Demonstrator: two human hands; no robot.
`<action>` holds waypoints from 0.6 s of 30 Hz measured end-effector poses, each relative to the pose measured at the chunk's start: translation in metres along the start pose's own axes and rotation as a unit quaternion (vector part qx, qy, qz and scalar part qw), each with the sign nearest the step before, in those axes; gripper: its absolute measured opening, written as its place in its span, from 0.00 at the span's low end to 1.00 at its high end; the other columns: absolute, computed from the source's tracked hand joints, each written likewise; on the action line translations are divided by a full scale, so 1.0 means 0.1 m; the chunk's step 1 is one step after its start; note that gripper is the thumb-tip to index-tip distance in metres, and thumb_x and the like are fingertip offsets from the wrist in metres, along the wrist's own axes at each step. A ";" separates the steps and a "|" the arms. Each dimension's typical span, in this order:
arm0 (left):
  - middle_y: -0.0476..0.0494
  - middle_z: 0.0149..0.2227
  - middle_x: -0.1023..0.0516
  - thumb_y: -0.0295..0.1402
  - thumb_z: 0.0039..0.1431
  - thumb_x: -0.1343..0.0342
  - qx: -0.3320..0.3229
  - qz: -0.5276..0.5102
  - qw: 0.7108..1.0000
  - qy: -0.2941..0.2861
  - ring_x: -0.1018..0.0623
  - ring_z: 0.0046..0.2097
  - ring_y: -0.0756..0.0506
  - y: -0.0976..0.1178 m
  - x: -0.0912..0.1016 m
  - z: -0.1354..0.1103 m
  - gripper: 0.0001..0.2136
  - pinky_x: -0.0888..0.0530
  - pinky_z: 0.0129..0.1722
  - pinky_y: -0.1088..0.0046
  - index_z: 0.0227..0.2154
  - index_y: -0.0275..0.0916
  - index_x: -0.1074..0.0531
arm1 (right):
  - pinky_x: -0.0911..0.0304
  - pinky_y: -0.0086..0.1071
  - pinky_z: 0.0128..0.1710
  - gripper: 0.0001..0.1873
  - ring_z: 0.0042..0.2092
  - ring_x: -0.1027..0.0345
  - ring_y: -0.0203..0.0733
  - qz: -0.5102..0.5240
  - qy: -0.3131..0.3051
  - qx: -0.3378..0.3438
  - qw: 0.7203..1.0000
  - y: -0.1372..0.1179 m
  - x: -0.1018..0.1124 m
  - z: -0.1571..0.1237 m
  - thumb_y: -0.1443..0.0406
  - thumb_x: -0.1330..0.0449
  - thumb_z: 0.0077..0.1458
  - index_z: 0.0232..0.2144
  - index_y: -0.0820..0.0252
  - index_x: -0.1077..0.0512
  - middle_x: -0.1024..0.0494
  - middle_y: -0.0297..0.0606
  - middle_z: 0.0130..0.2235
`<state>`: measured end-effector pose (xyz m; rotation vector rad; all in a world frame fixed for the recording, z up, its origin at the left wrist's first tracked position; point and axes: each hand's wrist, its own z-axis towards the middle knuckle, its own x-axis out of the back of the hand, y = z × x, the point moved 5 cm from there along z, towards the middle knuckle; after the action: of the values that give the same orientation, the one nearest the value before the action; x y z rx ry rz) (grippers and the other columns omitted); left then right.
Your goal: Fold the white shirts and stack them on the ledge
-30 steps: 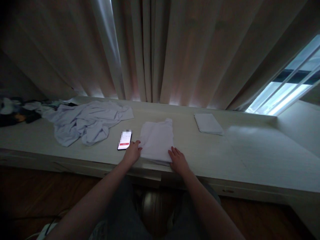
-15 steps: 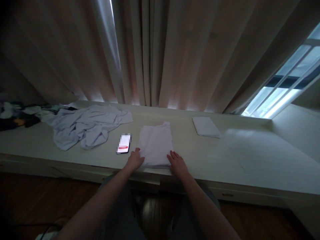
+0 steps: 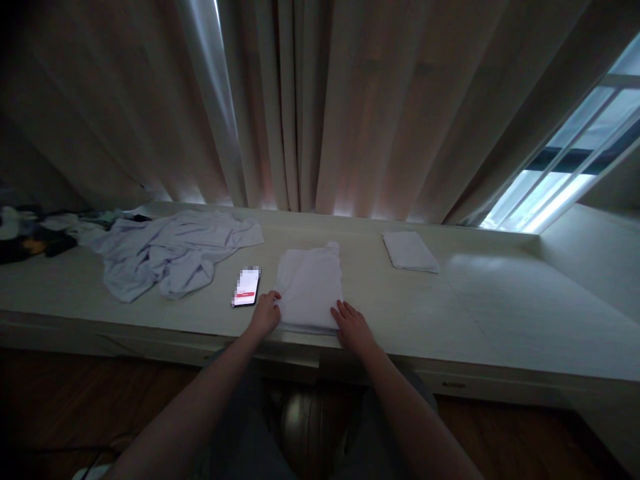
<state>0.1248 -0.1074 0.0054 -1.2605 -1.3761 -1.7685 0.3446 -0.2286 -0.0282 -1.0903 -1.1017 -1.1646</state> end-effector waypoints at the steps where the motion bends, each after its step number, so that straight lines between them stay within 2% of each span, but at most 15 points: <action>1: 0.40 0.42 0.32 0.21 0.52 0.57 0.002 0.008 1.000 -0.015 0.29 0.43 0.48 -0.04 -0.04 -0.03 0.15 0.34 0.44 0.73 0.43 0.38 0.36 | 0.49 0.43 0.54 0.35 0.61 0.57 0.48 0.002 -0.007 -0.002 1.000 0.01 -0.03 -0.01 0.73 0.46 0.43 0.56 0.61 0.44 0.49 0.45 0.61; 4: 0.39 0.40 0.32 0.24 0.54 0.56 -0.006 0.029 0.998 -0.050 0.28 0.41 0.46 -0.08 -0.13 -0.10 0.11 0.34 0.43 0.71 0.39 0.38 0.33 | 0.49 0.43 0.54 0.35 0.60 0.56 0.48 0.004 -0.013 0.003 1.000 0.03 -0.05 -0.03 0.72 0.46 0.43 0.56 0.61 0.43 0.50 0.46 0.61; 8: 0.37 0.44 0.35 0.25 0.56 0.59 -0.020 0.052 0.996 -0.071 0.30 0.44 0.45 -0.02 -0.17 -0.14 0.12 0.35 0.45 0.69 0.41 0.37 0.33 | 0.52 0.45 0.55 0.31 0.61 0.59 0.48 0.004 -0.003 0.029 1.000 0.05 -0.01 -0.05 0.71 0.48 0.44 0.54 0.62 0.40 0.46 0.45 0.60; 11: 0.37 0.45 0.35 0.23 0.55 0.59 -0.038 0.057 0.993 -0.092 0.30 0.43 0.46 0.05 -0.21 -0.17 0.14 0.35 0.45 0.70 0.41 0.38 0.33 | 0.53 0.45 0.55 0.29 0.61 0.59 0.47 0.014 -0.014 0.070 0.997 0.07 -0.01 -0.16 0.71 0.48 0.45 0.53 0.63 0.38 0.43 0.43 0.59; 14: 0.39 0.43 0.33 0.23 0.53 0.57 -0.054 0.060 0.990 -0.115 0.29 0.43 0.46 0.08 -0.24 -0.20 0.13 0.35 0.45 0.69 0.40 0.39 0.33 | 0.52 0.46 0.55 0.27 0.60 0.56 0.46 0.028 -0.019 0.098 0.995 0.11 0.03 -0.30 0.69 0.49 0.48 0.53 0.62 0.38 0.41 0.42 0.58; 16: 0.37 0.43 0.32 0.25 0.54 0.57 -0.057 0.064 0.990 -0.113 0.31 0.46 0.43 0.11 -0.21 -0.21 0.13 0.35 0.46 0.65 0.40 0.39 0.33 | 0.52 0.45 0.55 0.23 0.59 0.52 0.45 0.040 -0.015 0.109 0.993 0.13 0.11 -0.32 0.65 0.51 0.53 0.52 0.60 0.36 0.39 0.41 0.57; 18: 0.35 0.46 0.34 0.29 0.56 0.57 -0.064 0.070 0.992 -0.080 0.36 0.51 0.39 0.18 -0.13 -0.18 0.13 0.38 0.50 0.60 0.43 0.38 0.34 | 0.52 0.42 0.56 0.21 0.58 0.50 0.43 0.052 -0.003 0.104 0.993 0.15 0.20 -0.25 0.62 0.54 0.56 0.51 0.61 0.35 0.37 0.41 0.56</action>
<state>0.1391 -0.1317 -0.0001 -1.5584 -1.2420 -1.7130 0.3623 -0.2543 -0.0125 -0.9762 -1.1306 -0.9428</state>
